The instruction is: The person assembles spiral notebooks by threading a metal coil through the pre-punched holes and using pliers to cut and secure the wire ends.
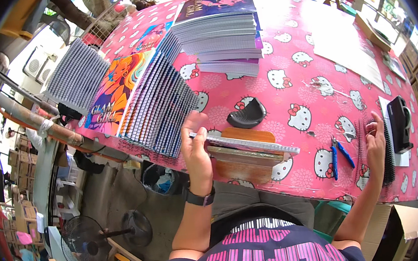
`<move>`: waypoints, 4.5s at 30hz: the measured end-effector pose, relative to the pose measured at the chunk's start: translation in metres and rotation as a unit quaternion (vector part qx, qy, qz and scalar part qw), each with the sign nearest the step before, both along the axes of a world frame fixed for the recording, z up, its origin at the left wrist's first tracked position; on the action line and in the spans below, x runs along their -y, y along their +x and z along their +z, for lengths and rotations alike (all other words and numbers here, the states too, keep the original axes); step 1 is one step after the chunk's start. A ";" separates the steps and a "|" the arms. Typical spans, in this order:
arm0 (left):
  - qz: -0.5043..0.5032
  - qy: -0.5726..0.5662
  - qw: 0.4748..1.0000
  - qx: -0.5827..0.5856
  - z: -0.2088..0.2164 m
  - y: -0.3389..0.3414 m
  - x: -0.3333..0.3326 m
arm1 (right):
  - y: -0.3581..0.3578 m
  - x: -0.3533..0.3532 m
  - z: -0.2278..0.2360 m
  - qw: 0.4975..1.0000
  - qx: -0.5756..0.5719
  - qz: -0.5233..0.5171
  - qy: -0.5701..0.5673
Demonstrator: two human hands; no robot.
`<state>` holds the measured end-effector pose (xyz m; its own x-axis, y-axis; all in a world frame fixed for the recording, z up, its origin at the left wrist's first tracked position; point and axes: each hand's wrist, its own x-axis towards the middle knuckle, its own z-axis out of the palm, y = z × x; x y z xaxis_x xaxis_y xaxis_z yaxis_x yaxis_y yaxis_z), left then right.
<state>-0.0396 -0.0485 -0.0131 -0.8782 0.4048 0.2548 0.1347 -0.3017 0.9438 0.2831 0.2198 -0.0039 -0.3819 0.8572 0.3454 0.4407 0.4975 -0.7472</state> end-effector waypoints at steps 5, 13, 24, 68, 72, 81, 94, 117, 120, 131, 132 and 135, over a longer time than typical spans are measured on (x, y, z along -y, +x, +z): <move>0.100 -0.274 0.852 -0.435 0.030 0.062 -0.021 | -0.059 0.080 0.058 0.956 0.084 0.167 -0.227; 0.042 -0.308 0.806 -0.504 0.008 0.095 -0.058 | -0.093 0.089 0.033 0.924 -0.045 0.352 -0.145; 0.016 -0.254 0.809 -0.530 0.005 0.097 -0.063 | -0.094 0.078 0.025 0.921 -0.060 0.382 -0.043; -0.149 -0.298 0.787 -0.519 0.026 0.064 -0.030 | -0.164 0.018 -0.029 0.921 0.144 0.362 -0.006; -0.132 -0.216 0.819 -0.514 0.035 0.075 -0.042 | -0.209 0.048 -0.052 0.914 0.188 0.359 0.033; -0.110 -0.220 0.835 -0.493 0.031 0.075 -0.047 | -0.206 0.016 -0.039 0.892 0.143 0.427 0.048; -0.102 -0.203 0.850 -0.475 0.028 0.069 -0.047 | -0.166 0.029 -0.077 0.902 0.242 0.336 0.125; -0.060 -0.272 0.853 -0.442 0.032 0.038 -0.016 | -0.126 0.058 0.016 0.832 -0.064 0.498 -0.235; -0.068 -0.243 0.862 -0.439 0.026 0.036 -0.015 | -0.135 0.046 0.024 0.905 0.017 0.404 -0.131; -0.083 -0.237 0.866 -0.432 0.022 0.027 -0.011 | -0.154 0.056 0.030 0.828 0.055 0.519 -0.205; -0.077 -0.240 0.865 -0.435 0.025 0.025 -0.012 | -0.162 0.054 0.033 0.871 0.118 0.461 -0.123; -0.080 -0.236 0.868 -0.430 0.019 0.025 -0.009 | -0.150 0.053 0.037 0.739 -0.120 0.576 -0.328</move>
<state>-0.0141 -0.0397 0.0064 -0.3694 0.7411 0.5606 0.8422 0.0120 0.5391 0.1334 0.1665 0.0333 -0.9841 0.0232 0.1760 -0.1772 -0.0642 -0.9821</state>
